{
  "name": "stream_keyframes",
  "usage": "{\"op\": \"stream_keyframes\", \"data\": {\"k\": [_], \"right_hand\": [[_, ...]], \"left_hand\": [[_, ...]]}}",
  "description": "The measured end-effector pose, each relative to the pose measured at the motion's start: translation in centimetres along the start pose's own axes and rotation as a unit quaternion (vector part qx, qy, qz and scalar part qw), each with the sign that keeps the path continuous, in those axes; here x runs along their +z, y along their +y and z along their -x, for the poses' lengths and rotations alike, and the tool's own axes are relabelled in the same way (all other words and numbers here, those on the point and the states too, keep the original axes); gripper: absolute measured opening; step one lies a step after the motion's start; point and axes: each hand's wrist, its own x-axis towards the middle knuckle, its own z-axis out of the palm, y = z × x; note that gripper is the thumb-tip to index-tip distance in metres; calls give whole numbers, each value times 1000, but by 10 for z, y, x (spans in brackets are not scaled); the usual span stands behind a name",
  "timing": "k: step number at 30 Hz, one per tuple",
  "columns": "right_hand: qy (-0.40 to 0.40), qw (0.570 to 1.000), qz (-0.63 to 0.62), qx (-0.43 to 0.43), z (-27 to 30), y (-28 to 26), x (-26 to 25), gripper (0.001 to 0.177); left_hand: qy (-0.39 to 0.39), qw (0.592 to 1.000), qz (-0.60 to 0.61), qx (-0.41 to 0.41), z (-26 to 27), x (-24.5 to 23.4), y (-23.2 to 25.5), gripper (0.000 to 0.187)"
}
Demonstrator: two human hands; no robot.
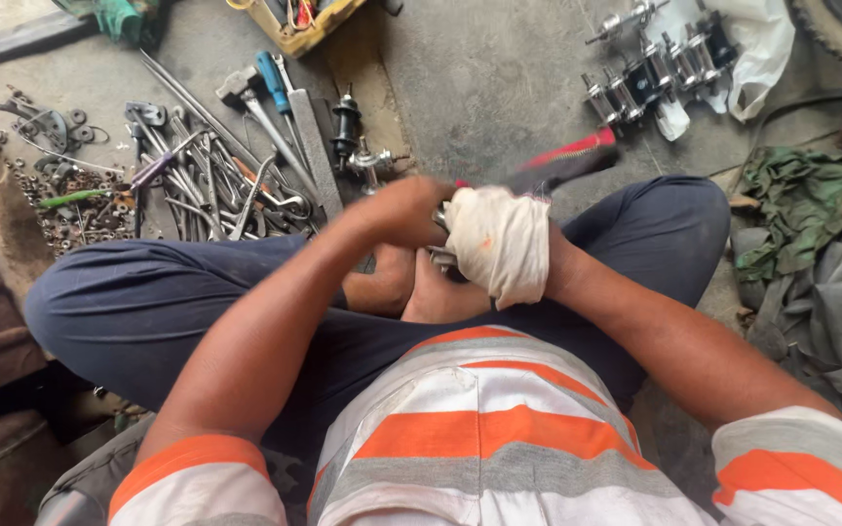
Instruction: The person sits on the floor and wipes several cylindrical metal parts with a cloth. They handle each part individually, rotating it to clean different sides, and place the cleaned parts on a white plastic bag on the floor.
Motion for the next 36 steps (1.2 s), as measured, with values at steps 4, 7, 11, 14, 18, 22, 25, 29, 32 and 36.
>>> {"op": "stream_keyframes", "data": {"k": [4,7,11,14,18,22,25,29,32,36], "right_hand": [[-4,1000,-18,-9,-5,14,10,63],[87,996,8,4,-5,22,19,61],[58,996,-21,72,-2,18,34,71],[26,999,-28,-9,3,15,40,68],[28,998,-31,-36,10,16,39,65],[47,997,-54,-15,4,20,34,61],[45,997,-65,-1,1,21,34,59],[74,996,-39,20,5,34,42,55],[63,997,-42,10,11,51,57,53],[4,995,-66,-75,17,55,81,50]], "left_hand": [[235,967,-93,-20,9,15,7,46],[290,938,-183,38,9,18,10,43],[268,951,-151,-29,9,15,4,46],[80,985,-90,-126,0,11,-3,46],[91,990,-22,-103,6,14,-6,49],[220,967,-104,-80,9,18,7,34],[299,921,-245,51,11,15,16,35],[253,945,-206,32,6,13,10,34],[166,983,-65,-33,1,20,-8,54],[-7,999,9,-52,-5,32,-26,54]]}}
